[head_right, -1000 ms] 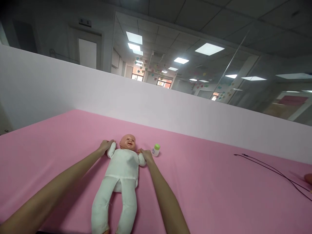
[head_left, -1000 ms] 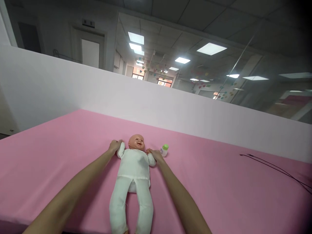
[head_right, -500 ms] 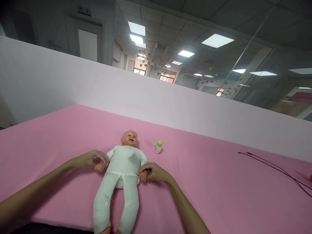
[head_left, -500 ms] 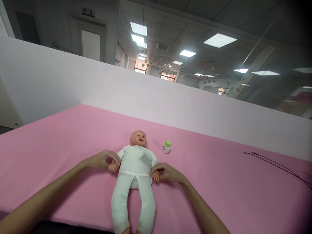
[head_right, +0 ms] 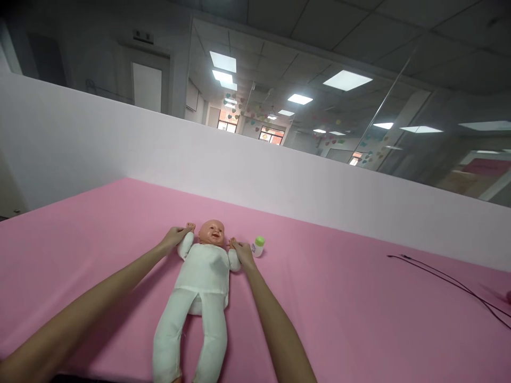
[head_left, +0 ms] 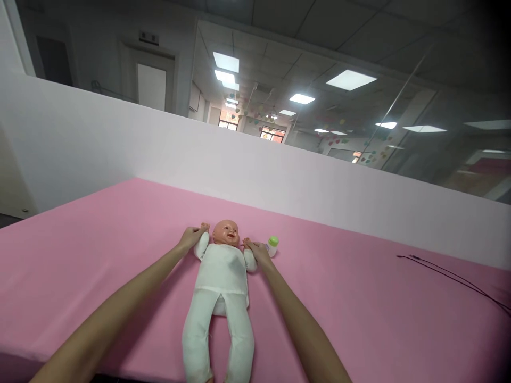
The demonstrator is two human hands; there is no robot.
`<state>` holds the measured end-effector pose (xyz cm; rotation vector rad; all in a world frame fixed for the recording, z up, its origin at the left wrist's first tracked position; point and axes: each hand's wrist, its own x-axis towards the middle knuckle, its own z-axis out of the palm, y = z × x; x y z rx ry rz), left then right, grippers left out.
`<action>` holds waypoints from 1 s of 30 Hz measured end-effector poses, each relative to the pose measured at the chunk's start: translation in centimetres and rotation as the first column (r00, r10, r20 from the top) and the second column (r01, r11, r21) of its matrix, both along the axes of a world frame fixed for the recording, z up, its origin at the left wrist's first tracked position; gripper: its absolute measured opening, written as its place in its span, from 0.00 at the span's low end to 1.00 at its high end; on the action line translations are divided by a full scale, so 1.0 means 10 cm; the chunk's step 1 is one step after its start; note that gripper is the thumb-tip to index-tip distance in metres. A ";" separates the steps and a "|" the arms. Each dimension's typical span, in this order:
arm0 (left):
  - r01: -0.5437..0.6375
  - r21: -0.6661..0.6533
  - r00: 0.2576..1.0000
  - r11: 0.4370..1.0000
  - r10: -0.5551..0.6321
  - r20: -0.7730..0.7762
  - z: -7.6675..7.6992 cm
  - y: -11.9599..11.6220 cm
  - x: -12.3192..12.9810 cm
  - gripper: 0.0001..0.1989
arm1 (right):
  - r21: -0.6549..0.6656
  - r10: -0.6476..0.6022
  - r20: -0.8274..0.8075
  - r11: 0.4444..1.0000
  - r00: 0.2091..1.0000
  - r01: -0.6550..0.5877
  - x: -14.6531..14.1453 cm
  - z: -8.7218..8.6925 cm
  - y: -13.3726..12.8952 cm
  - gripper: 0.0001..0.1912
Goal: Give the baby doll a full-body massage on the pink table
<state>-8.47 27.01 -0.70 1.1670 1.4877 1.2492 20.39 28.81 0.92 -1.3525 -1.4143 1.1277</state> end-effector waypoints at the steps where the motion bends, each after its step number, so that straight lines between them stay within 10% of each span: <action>1: -0.026 -0.059 1.000 0.998 0.026 -0.006 -0.04 0.09 0.03 0.26 | -0.023 -0.017 0.000 1.000 1.000 0.017 -0.04 -0.04 0.04 0.16; 5: -0.015 -0.134 1.000 0.991 0.016 0.005 -0.13 0.21 0.02 0.24 | -0.042 -0.009 -0.005 0.999 1.000 0.009 -0.04 -0.10 0.06 0.16; 11: 0.163 0.109 0.982 0.980 -0.172 0.080 0.00 -0.18 -0.24 0.26 | 0.064 0.198 0.021 0.978 0.980 -0.199 0.30 0.08 -0.28 0.22; 20: 0.725 0.259 0.681 0.639 -0.608 -0.407 -0.29 -0.99 -0.56 0.12 | 0.035 0.563 0.323 0.796 0.761 -0.604 0.61 0.06 -1.03 0.16; 25: 0.602 0.250 0.794 0.759 -0.533 -0.294 -0.27 -1.05 -0.55 0.12 | 0.088 0.405 0.141 0.904 0.903 -0.419 0.63 -0.04 -0.99 0.19; 30: 0.080 0.252 0.997 0.964 -0.074 -0.033 -0.26 -0.90 -0.72 0.35 | 0.102 -0.095 -0.118 0.989 0.988 0.107 0.85 -0.07 -0.66 0.28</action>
